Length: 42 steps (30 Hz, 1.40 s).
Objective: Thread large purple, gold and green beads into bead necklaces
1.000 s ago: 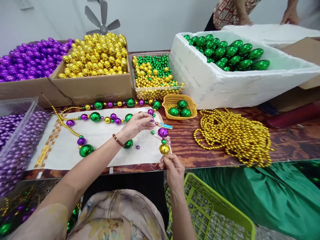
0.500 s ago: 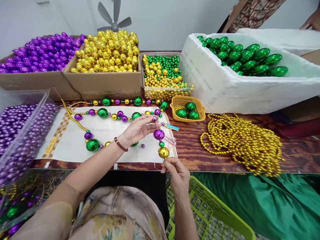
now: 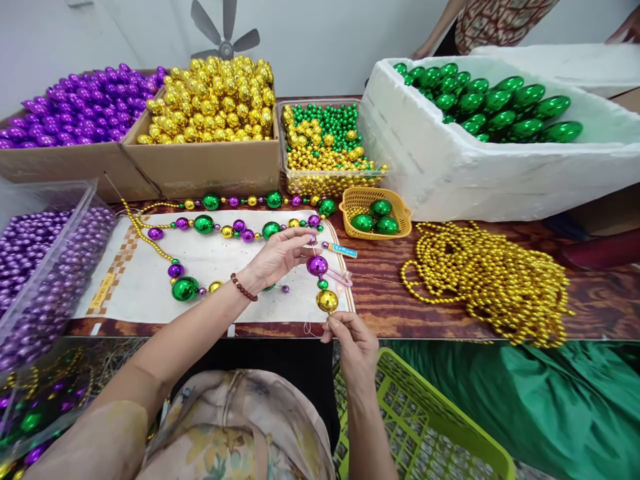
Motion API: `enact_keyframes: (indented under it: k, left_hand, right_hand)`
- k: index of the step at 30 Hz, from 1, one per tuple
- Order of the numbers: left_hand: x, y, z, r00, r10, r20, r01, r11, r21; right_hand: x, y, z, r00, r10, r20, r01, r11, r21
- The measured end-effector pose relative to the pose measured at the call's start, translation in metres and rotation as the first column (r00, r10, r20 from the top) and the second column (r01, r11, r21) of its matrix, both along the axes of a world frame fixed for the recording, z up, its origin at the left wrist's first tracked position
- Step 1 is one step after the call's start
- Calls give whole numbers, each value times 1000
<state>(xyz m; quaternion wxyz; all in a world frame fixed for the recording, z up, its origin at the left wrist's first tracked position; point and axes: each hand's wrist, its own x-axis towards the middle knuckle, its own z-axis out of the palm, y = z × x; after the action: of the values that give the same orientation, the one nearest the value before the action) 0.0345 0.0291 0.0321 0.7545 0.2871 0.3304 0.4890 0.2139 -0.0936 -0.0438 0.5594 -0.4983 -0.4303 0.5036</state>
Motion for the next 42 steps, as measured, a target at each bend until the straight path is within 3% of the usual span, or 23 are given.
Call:
enact_keyframes:
  k: [4, 10, 20, 29, 36, 39, 40, 42]
  left_hand:
    - [8, -7, -9, 999, 38, -33, -38, 999, 18]
    - [29, -16, -27, 995, 80, 59, -79, 997, -14]
    - [53, -7, -43, 995, 97, 1, -96, 993, -65]
    - [47, 4, -44, 991, 126, -40, -126, 992, -9]
    - [39, 26, -22, 976, 166, -142, -140, 975, 172]
    - [26, 47, -21, 894, 294, -337, -173, 922, 346]
    - [22, 53, -24, 816, 346, -463, -129, 890, 438]
    - [14, 64, -34, 552, 417, -722, 131, 812, 569]
  right_hand:
    - [-5, 6, -5, 999, -51, -15, 50, 997, -53]
    - [-17, 14, -9, 991, -132, -16, 129, 984, -121]
    - [-37, 17, -17, 990, -141, -20, 136, 978, -157]
    - [-26, 15, -34, 989, -97, -111, 78, 984, -163]
    - [-21, 14, -40, 978, -41, -204, 15, 992, -125]
    - [-17, 13, -43, 971, -29, -236, 1, 993, -114]
    - [-15, 13, -43, 969, -33, -246, 6, 994, -110]
    - [-11, 14, -44, 965, -64, -254, 39, 994, -103]
